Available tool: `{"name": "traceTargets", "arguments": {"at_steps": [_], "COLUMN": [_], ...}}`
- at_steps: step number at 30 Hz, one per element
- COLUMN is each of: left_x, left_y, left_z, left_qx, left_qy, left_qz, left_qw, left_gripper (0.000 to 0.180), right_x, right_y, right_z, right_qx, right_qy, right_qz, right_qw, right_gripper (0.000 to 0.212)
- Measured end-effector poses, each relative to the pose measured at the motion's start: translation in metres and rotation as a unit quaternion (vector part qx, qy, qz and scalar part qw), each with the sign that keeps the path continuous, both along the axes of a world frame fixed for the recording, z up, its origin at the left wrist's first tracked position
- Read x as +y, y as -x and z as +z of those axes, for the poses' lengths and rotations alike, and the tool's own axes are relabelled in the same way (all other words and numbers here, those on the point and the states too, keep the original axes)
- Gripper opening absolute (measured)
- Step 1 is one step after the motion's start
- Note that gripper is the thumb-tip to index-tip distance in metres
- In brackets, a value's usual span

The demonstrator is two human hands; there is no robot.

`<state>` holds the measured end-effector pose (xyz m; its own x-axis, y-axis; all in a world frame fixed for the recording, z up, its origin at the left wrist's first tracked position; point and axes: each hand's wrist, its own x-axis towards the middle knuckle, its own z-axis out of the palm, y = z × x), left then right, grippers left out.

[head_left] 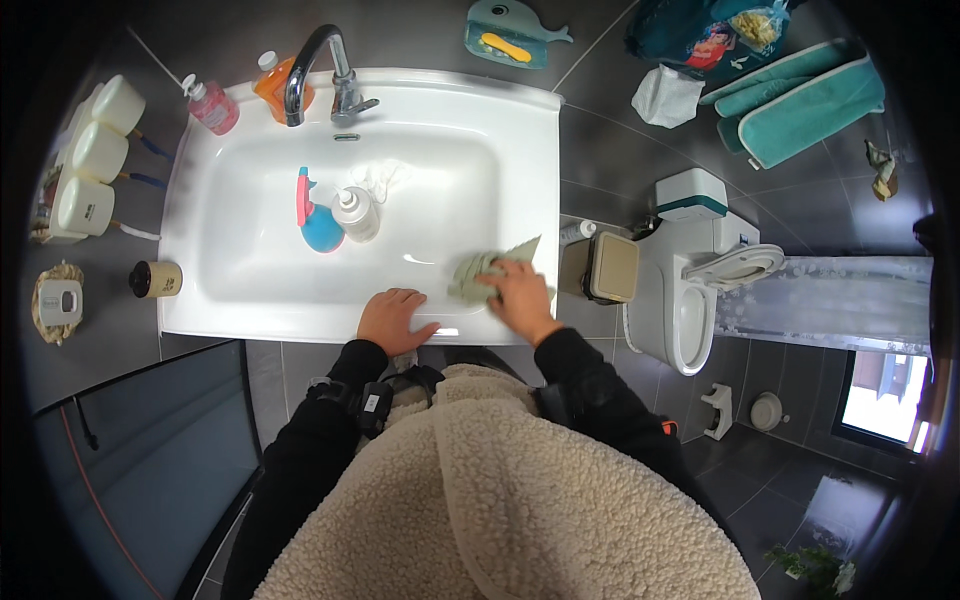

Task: The person wipes the interior and rim of a white bathroom sink with a cloth, then rinses the cloth under the faucet. They move a spray bottle and soap dispenser aside to reach the sink surface, wipe around the faucet, and continue wiping the basin and rim.

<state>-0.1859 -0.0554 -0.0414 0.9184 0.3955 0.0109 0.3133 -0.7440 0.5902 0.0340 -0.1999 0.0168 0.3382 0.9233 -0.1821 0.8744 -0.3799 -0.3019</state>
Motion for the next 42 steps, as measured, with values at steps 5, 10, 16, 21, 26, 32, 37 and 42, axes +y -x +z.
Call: {"name": "traceTargets", "arguments": {"at_steps": [5,10,16,21,26,32,37,42], "left_x": [-0.001,0.0,0.001,0.0,-0.002,-0.002,0.0,0.0], "left_y": [0.001,0.0,0.002,0.0,0.002,0.003,0.002,0.003], "left_z": [0.002,0.003,0.001,0.0,0.001,0.0,-0.001,-0.001], "left_qx": [-0.012,-0.012,-0.009,-0.003,-0.008,-0.012,-0.005,-0.007], "left_qy": [0.006,0.001,-0.003,-0.006,0.012,0.003,0.008,-0.003], "left_qz": [0.003,0.003,-0.005,0.001,0.015,0.009,0.002,0.0], "left_qw": [1.0,1.0,1.0,1.0,1.0,1.0,1.0,1.0], "left_gripper": [0.05,0.05,0.05,0.05,0.05,0.051,0.052,0.051], "right_x": [-0.033,-0.041,-0.002,0.004,-0.035,-0.059,-0.019,0.015], "right_y": [0.012,-0.034,-0.062,-0.052,-0.013,-0.041,-0.074,-0.059], "right_z": [0.018,0.027,0.001,-0.003,0.018,0.032,0.017,0.01], "right_qx": [0.152,0.083,-0.029,-0.047,0.039,0.091,-0.011,-0.055], "right_qy": [-0.002,0.043,-0.024,-0.021,0.039,0.106,0.061,0.025], "right_qz": [0.061,-0.05,-0.162,-0.138,-0.003,-0.002,-0.091,-0.093], "right_qw": [0.986,0.994,0.986,0.989,0.998,0.99,0.994,0.994], "right_gripper": [0.047,0.044,0.045,0.047,0.048,0.043,0.036,0.041]}}
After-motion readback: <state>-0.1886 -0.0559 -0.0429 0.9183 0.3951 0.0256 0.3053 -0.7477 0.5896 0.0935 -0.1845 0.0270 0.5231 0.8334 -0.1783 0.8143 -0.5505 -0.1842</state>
